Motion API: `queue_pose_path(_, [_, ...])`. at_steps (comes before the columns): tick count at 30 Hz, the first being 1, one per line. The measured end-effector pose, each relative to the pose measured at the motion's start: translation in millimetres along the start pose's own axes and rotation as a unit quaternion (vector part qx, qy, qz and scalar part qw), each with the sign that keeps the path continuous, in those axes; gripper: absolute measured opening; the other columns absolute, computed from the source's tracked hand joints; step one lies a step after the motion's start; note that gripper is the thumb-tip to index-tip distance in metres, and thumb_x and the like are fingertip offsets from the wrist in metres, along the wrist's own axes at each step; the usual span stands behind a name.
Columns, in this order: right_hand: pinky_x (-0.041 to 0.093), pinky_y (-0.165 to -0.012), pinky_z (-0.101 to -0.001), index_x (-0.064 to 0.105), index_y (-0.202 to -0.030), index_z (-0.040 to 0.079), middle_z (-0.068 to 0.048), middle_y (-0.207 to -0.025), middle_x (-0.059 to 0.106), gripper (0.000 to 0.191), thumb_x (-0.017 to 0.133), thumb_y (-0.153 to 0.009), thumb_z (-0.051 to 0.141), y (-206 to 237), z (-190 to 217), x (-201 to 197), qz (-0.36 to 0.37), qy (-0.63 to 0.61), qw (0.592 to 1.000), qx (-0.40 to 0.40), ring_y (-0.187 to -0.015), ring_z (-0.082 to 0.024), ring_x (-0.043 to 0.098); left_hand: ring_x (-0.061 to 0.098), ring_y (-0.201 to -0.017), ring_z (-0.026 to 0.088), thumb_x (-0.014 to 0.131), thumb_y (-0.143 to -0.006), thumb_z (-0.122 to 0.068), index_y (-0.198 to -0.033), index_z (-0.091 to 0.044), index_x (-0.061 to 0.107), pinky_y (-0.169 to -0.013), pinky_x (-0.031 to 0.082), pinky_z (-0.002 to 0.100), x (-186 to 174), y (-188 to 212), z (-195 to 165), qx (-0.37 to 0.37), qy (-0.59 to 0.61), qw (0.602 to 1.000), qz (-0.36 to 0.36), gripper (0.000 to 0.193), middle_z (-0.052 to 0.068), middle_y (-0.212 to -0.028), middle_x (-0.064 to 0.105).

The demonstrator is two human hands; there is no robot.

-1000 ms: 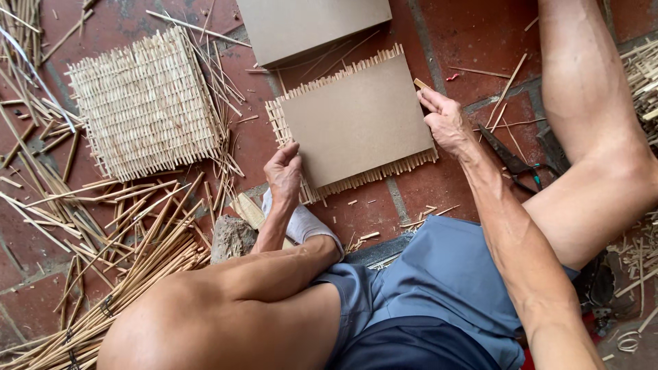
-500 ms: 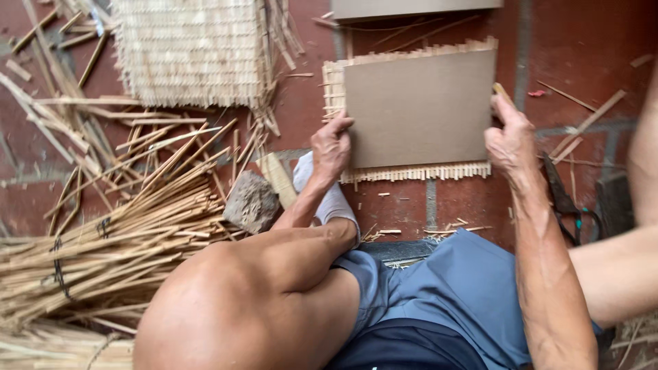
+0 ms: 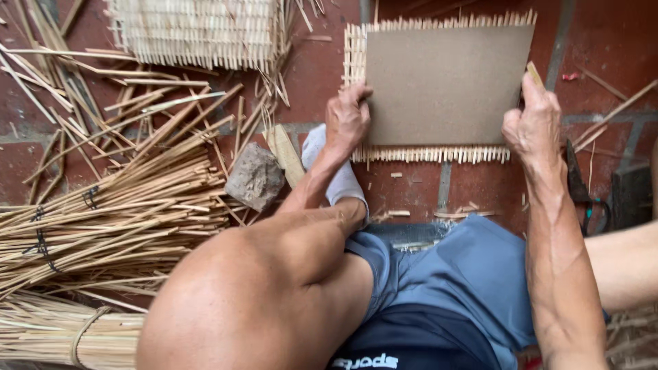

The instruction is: The person applies glue to a cardboard piece using a roller, places a woven bamboo mat on top, presses it down, and stacks the finished unit. The process is repeated with additional mats and cardboard pieces.

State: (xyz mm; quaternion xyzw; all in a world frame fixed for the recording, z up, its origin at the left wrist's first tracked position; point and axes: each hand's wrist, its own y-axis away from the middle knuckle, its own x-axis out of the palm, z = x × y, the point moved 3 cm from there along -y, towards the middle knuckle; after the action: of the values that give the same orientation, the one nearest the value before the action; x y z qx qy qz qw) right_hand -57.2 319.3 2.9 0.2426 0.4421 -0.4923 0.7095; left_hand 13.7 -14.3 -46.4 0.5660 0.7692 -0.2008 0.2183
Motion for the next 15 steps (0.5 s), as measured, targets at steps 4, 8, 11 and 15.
queue_pose_path(4, [0.056,-0.075,-0.049,0.058,-0.112,-0.012,-0.027,-0.087,0.063,0.033,0.041,-0.084,-0.011,10.8,-30.5,21.5,0.036,0.042,0.998,0.021,-0.082,-0.038,0.062,0.079,-0.096,0.031,0.057,-0.09,0.005,-0.105,-0.001,0.076,-0.09,0.064,0.037,1.7,-2.7,7.0,0.012,-0.015,1.0,0.006,0.025,0.021,-0.108,0.076])
queue_pose_path(8, [0.055,-0.063,-0.043,0.056,-0.095,-0.008,-0.023,-0.074,0.058,0.016,0.04,-0.099,-0.008,19.2,-60.5,41.0,0.115,0.072,0.984,0.113,-0.075,-0.034,0.062,0.08,-0.089,0.028,0.053,-0.095,0.002,-0.105,-0.003,0.078,-0.081,0.066,0.035,5.7,-8.2,17.5,-0.077,-0.023,0.994,0.072,0.028,0.018,-0.104,0.078])
queue_pose_path(11, [0.059,-0.075,-0.0443,0.059,-0.107,-0.009,-0.02,-0.078,0.061,0.029,0.039,-0.086,-0.013,18.9,-55.9,37.0,0.046,0.085,0.995,0.015,-0.083,-0.034,0.066,0.078,-0.09,0.025,0.051,-0.098,0.001,-0.101,-0.003,0.078,-0.075,0.067,0.032,5.7,-11.8,16.6,-0.049,-0.047,0.995,0.076,0.027,0.018,-0.106,0.077])
queue_pose_path(15, [0.06,-0.079,-0.0464,0.058,-0.106,-0.009,-0.023,-0.082,0.063,0.03,0.039,-0.083,-0.014,18.6,-46.3,28.3,0.039,0.081,0.996,0.008,-0.085,-0.035,0.066,0.079,-0.084,0.023,0.05,-0.097,0.001,-0.102,-0.003,0.077,-0.069,0.066,0.031,5.2,-11.8,14.5,-0.077,-0.041,0.993,0.083,0.028,0.018,-0.101,0.078])
